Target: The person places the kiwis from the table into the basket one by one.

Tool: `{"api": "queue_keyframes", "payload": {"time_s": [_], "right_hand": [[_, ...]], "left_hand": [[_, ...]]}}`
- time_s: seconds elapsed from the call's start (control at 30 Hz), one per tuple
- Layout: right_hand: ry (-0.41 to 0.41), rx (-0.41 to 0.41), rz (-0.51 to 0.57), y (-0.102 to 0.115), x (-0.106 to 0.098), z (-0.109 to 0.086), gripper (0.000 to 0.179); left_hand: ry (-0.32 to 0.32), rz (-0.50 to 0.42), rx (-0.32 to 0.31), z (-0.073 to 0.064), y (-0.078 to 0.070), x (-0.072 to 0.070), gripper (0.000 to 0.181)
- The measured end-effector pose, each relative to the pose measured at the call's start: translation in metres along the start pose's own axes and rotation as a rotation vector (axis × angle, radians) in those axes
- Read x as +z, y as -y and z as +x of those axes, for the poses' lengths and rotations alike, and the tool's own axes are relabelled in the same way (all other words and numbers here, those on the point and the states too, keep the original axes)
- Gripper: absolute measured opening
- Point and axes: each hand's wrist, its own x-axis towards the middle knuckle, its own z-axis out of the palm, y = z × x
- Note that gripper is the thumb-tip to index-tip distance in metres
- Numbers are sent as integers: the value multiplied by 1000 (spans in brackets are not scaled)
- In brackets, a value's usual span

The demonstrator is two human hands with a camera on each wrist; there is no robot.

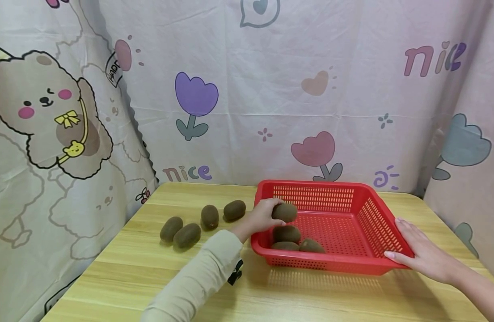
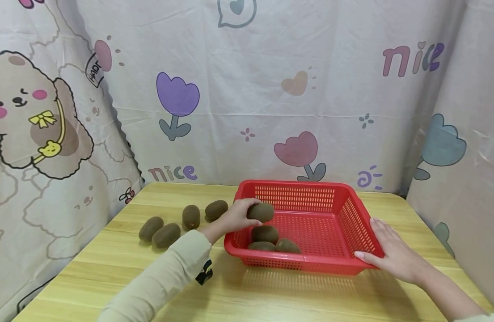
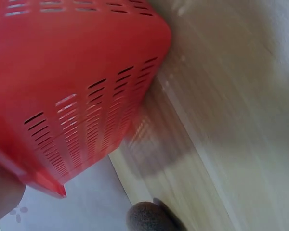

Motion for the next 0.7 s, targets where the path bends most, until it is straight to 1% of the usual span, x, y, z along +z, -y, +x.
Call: {"api": "queue_keyframes", "payload": {"time_s": [0.07, 0.3, 0.43, 0.53, 0.7], "right_hand": [[2, 1, 2, 0, 0, 0, 96], [0, -2, 2, -1, 0, 0, 96], [-2, -6, 0, 0, 0, 0, 95], [-2, -5, 0, 0, 0, 0, 95], [-1, -2, 0, 0, 0, 0, 95]], "left_hand": [[29, 29, -18, 1, -2, 2, 50], [100, 123, -37, 5, -6, 8, 49], [136, 151, -78, 7, -8, 11, 51], [143, 176, -89, 8, -9, 12, 52], [128, 216, -81, 8, -9, 12, 52]]}}
